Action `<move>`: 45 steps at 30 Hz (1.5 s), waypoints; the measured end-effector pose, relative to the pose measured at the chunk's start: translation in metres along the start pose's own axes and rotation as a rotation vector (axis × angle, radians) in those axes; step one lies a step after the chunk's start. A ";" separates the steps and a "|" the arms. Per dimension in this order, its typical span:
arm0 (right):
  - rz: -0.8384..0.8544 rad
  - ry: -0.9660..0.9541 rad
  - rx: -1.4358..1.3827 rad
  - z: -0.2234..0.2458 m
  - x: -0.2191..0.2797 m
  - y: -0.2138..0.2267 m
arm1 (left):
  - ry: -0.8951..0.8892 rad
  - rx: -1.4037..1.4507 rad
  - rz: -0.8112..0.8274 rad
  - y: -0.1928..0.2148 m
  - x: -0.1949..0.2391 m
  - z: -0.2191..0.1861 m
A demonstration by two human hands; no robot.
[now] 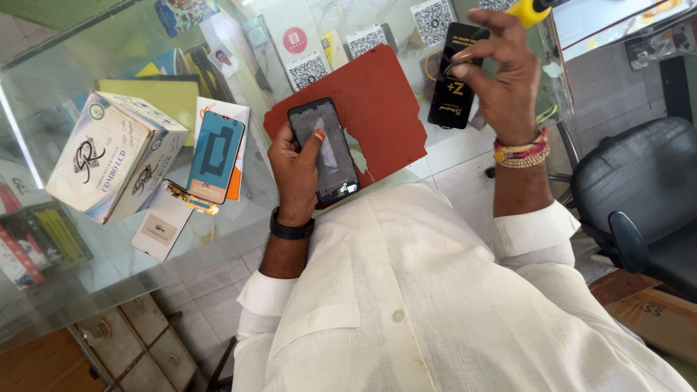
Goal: The person disassembles a smartphone, removes the battery, applies adhesive to the frame, and uses a metal tool to scrape residue from the interior. The person handles the phone, battery, adhesive bottle, and metal tool throughout the process.
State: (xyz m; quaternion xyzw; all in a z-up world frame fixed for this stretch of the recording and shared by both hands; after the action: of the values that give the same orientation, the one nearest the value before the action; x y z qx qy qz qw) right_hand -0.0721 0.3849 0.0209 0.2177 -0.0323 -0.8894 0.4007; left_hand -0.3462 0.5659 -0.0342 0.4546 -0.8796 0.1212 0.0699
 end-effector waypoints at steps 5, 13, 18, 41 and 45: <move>-0.128 0.129 -0.087 -0.001 0.003 0.008 | -0.016 -0.005 -0.025 0.001 -0.003 0.002; -0.215 -0.168 -0.314 -0.008 0.031 -0.036 | 0.146 -0.001 0.140 -0.027 -0.013 0.017; -0.215 -0.232 -0.628 0.000 0.029 -0.071 | 0.098 -0.200 0.194 -0.050 -0.022 0.014; 0.017 -0.005 0.067 0.003 0.020 -0.122 | 0.332 -0.102 0.274 -0.044 -0.035 0.027; 0.019 0.010 0.102 0.002 0.020 -0.122 | 0.324 -0.106 0.272 -0.043 -0.034 0.027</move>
State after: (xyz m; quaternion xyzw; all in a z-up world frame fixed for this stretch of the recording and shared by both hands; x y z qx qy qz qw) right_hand -0.1700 0.4531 -0.0129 0.2422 -0.0777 -0.8816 0.3975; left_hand -0.2912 0.5610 -0.0619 0.3022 -0.9152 0.1547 0.2170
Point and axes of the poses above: each hand's wrist, its own x-axis away from the middle knuckle, its own y-axis out of the back of the hand, z = x × y, the point moved 3 cm from there along -x, towards the middle knuckle, and after that the axes turned 5 degrees about -x, right-handed, at the moved point
